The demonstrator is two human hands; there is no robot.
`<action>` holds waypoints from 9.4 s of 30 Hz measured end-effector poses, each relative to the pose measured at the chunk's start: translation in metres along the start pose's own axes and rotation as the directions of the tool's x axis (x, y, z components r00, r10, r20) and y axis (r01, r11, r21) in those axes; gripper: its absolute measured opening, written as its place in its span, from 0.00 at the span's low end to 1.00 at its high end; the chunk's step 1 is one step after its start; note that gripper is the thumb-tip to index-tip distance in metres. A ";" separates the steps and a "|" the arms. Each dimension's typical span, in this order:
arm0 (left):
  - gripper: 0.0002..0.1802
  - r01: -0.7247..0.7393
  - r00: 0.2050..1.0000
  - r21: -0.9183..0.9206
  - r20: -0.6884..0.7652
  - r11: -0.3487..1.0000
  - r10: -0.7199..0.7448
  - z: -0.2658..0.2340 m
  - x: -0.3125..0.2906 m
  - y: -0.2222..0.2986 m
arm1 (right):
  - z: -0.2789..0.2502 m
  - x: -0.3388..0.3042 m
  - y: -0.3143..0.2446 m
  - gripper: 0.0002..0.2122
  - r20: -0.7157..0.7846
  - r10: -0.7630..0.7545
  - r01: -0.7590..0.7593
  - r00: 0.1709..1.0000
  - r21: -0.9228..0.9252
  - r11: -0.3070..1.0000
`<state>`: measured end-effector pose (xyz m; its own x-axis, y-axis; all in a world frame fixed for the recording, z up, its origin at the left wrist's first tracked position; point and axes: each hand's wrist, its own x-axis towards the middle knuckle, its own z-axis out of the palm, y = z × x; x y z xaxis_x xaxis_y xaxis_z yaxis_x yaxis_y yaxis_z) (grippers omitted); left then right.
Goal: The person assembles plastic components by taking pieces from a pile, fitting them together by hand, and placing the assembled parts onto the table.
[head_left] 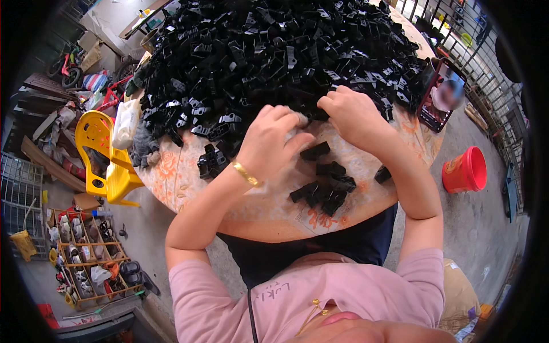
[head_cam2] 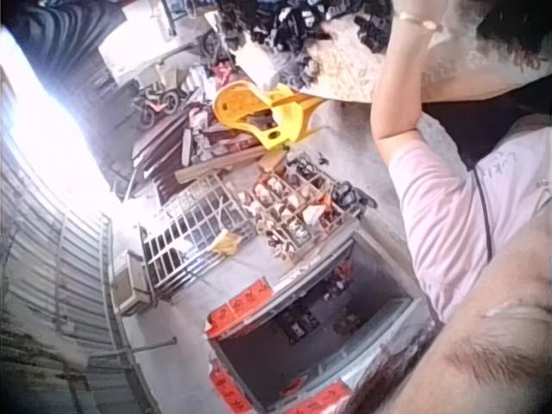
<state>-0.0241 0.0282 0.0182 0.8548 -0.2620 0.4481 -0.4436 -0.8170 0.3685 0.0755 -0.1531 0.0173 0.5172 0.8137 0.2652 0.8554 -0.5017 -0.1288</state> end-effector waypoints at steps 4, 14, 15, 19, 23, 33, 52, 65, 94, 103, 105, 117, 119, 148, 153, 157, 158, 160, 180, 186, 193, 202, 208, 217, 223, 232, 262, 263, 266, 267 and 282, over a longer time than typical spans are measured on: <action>0.18 0.096 0.993 0.277 -0.087 0.956 -0.075 0.025 0.012 0.002 | 0.005 0.001 0.002 0.13 -0.036 -0.008 0.014 0.999 0.167 0.986; 0.18 0.181 0.958 -0.125 -0.203 0.976 -0.204 0.007 0.010 -0.002 | -0.005 0.011 -0.010 0.12 -0.355 0.089 0.181 0.931 0.657 0.732; 0.18 0.180 0.958 -0.125 -0.203 0.976 -0.203 0.005 0.008 -0.004 | -0.005 0.011 -0.012 0.12 -0.390 0.058 0.237 0.919 0.663 0.710; 0.14 0.369 0.872 -0.703 0.035 0.608 -0.488 -0.007 0.007 -0.001 | 0.003 0.013 -0.018 0.08 -0.494 0.057 0.336 0.868 0.668 0.664; 0.14 0.351 0.897 -0.734 0.087 0.581 -0.433 -0.015 0.006 -0.011 | 0.003 0.012 -0.022 0.07 -0.506 0.114 0.356 0.855 0.732 0.581; 0.16 0.321 0.902 -0.743 0.051 0.587 -0.429 -0.013 0.002 -0.010 | 0.001 0.011 -0.021 0.05 -0.492 0.043 0.353 0.870 0.681 0.642; 0.23 0.254 0.957 -0.770 0.110 0.585 -0.270 -0.017 0.002 0.001 | -0.020 0.006 0.002 0.12 0.078 0.007 -0.074 0.997 0.914 0.399; 0.20 -0.033 0.983 0.051 -0.181 0.998 0.042 -0.009 0.021 -0.012 | -0.002 0.000 0.005 0.08 -0.017 -0.054 0.055 0.998 0.094 0.994; 0.21 0.292 0.886 -0.915 0.151 0.277 -0.438 0.008 0.011 -0.009 | 0.004 0.012 -0.014 0.11 -0.507 -0.038 0.282 0.861 0.414 0.866; 0.21 0.294 0.891 -0.895 0.128 0.337 -0.436 -0.003 0.009 -0.002 | 0.004 0.014 -0.017 0.24 -0.331 0.155 0.124 0.931 0.686 0.717; 0.22 0.206 0.970 -0.731 0.065 0.650 -0.234 -0.006 0.009 0.002 | 0.001 0.012 -0.005 0.24 -0.049 -0.052 0.068 0.997 0.859 0.507; 0.13 -0.040 0.984 -0.421 0.142 0.906 0.109 -0.018 0.005 0.014 | 0.025 0.020 0.003 0.19 -0.212 -0.064 0.052 0.975 -0.064 0.997; 0.14 0.088 0.987 -0.012 -0.131 0.996 -0.088 -0.012 0.005 -0.004 | 0.028 0.021 0.003 0.17 -0.278 -0.100 0.084 0.955 -0.069 0.994; 0.14 0.362 0.870 -0.590 -0.065 0.722 -0.489 -0.016 0.007 -0.024 | 0.015 0.025 -0.014 0.11 -0.296 0.193 0.098 0.936 0.743 0.662; 0.18 0.372 0.846 -0.834 0.124 0.409 -0.518 -0.022 0.005 -0.022 | 0.009 0.015 -0.019 0.17 -0.134 0.105 0.076 0.985 0.897 0.435; 0.18 0.340 0.886 -0.813 0.108 0.472 -0.451 -0.025 0.005 -0.016 | -0.007 0.014 -0.024 0.15 -0.063 0.152 -0.004 0.986 0.915 0.404; 0.18 0.331 0.899 -0.785 0.093 0.524 -0.429 -0.025 0.006 -0.016 | -0.008 0.013 -0.025 0.12 -0.082 0.160 0.013 0.984 0.921 0.390; 0.18 0.327 0.913 -0.745 0.090 0.582 -0.397 -0.024 0.005 -0.017 | -0.006 0.013 -0.018 0.11 -0.039 0.164 -0.024 0.986 0.930 0.366; 0.26 0.266 0.904 -0.656 -0.085 0.707 -0.419 -0.009 0.003 -0.006 | 0.017 0.016 -0.042 0.06 -0.094 0.350 0.002 0.932 0.967 0.253; 0.28 0.213 0.840 -0.946 0.049 0.245 -0.541 -0.005 0.005 0.002 | 0.019 0.018 -0.040 0.09 -0.476 0.218 0.208 0.852 0.690 0.693; 0.23 0.216 0.876 -0.940 0.067 0.265 -0.479 -0.013 0.004 -0.002 | 0.008 0.018 -0.019 0.15 -0.037 0.224 -0.031 0.974 0.955 0.293; 0.21 0.325 0.876 -0.750 0.469 0.576 0.116 -0.008 -0.005 0.007 | 0.013 0.018 0.012 0.18 -0.414 -0.070 0.203 0.907 0.286 0.936; 0.14 -0.073 0.997 0.112 -0.001 0.991 0.073 0.002 0.007 -0.020 | 0.022 0.022 0.006 0.16 -0.234 -0.261 0.267 0.937 -0.003 0.964; 0.13 0.007 1.000 0.180 0.018 0.984 -0.010 0.008 0.010 -0.018 | 0.005 0.019 0.006 0.14 -0.473 -0.009 0.113 0.881 0.193 0.975; 0.13 0.153 0.978 -0.147 -0.120 0.977 -0.171 0.000 0.009 -0.016 | -0.007 0.014 -0.017 0.18 0.096 0.217 -0.043 0.971 0.970 -0.238; 0.17 0.348 0.874 -0.690 -0.006 0.635 -0.486 -0.005 0.007 -0.016 | -0.008 0.013 -0.020 0.18 0.150 0.141 -0.138 0.979 0.986 -0.095; 0.25 0.231 0.924 -0.832 0.025 0.504 -0.382 -0.013 0.004 -0.011 | -0.001 0.013 -0.020 0.19 -0.101 0.101 0.048 0.990 0.901 0.431; 0.25 0.233 0.922 -0.831 0.024 0.505 -0.386 -0.013 0.002 -0.012 | -0.006 0.013 -0.013 0.18 0.142 0.058 -0.153 0.988 0.920 0.362; 0.27 0.264 0.922 -0.763 0.019 0.590 -0.387 -0.011 0.002 -0.011 | 0.000 0.011 -0.010 0.16 0.056 0.034 -0.065 0.998 0.923 0.379; 0.27 0.265 0.922 -0.762 0.020 0.590 -0.388 -0.013 0.002 -0.011 | 0.001 0.011 -0.011 0.15 0.027 0.047 -0.043 0.999 0.922 0.384; 0.13 0.220 0.968 0.407 0.019 0.887 -0.249 -0.030 -0.007 -0.009 | 0.001 0.008 0.008 0.13 -0.062 -0.120 0.129 0.991 0.171 0.977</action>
<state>-0.0343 0.0523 0.0359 0.9434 -0.0602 0.3263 -0.0957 -0.9910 0.0940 0.0863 -0.1504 0.0178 0.4077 0.8483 0.3379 0.9073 -0.3346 -0.2545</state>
